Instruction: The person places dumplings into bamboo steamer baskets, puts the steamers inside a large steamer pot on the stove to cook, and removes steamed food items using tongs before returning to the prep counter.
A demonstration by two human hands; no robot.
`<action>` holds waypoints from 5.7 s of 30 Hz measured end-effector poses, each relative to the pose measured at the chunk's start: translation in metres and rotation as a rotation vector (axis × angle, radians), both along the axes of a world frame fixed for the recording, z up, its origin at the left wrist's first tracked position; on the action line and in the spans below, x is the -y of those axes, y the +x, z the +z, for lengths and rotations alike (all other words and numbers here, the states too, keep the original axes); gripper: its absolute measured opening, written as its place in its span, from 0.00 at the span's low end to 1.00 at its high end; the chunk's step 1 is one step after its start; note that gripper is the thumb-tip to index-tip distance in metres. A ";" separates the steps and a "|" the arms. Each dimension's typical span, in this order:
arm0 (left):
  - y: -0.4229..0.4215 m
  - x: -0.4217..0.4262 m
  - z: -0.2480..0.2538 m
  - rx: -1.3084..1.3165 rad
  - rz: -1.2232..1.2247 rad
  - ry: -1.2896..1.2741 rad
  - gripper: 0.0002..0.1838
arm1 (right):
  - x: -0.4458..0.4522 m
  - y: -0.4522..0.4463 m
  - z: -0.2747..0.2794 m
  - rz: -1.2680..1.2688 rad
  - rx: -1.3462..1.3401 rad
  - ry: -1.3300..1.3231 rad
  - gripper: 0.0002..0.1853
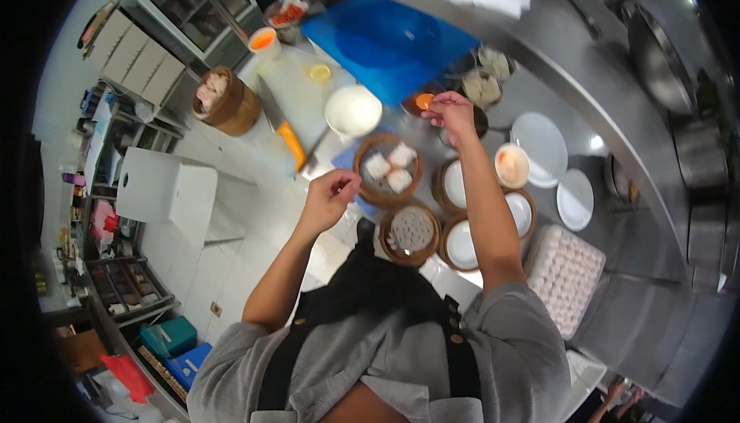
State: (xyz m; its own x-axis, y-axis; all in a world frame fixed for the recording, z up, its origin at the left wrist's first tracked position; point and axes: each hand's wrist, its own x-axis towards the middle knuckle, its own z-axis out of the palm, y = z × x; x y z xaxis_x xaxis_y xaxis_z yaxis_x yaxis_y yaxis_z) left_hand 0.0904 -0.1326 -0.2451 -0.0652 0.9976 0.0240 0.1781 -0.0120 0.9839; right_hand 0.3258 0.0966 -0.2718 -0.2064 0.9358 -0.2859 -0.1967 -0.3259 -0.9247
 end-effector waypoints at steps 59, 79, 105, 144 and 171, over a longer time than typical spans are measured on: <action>0.366 0.066 -0.022 -0.247 -1.066 0.328 0.13 | 0.441 0.429 0.019 -0.807 1.425 -0.087 0.14; 0.499 0.154 -0.030 -1.134 -1.050 0.401 0.12 | 0.453 0.410 0.027 0.248 1.479 -0.153 0.18; 0.495 0.165 -0.012 -0.888 -1.052 0.057 0.12 | 0.452 0.435 0.011 0.228 1.298 0.121 0.19; 0.154 0.049 -0.080 -0.784 0.082 -0.350 0.22 | 0.210 0.067 -0.050 0.664 0.966 0.712 0.20; 0.437 0.111 -0.087 0.006 -0.829 -0.829 0.07 | 0.493 0.485 -0.075 -1.650 0.628 -0.033 0.09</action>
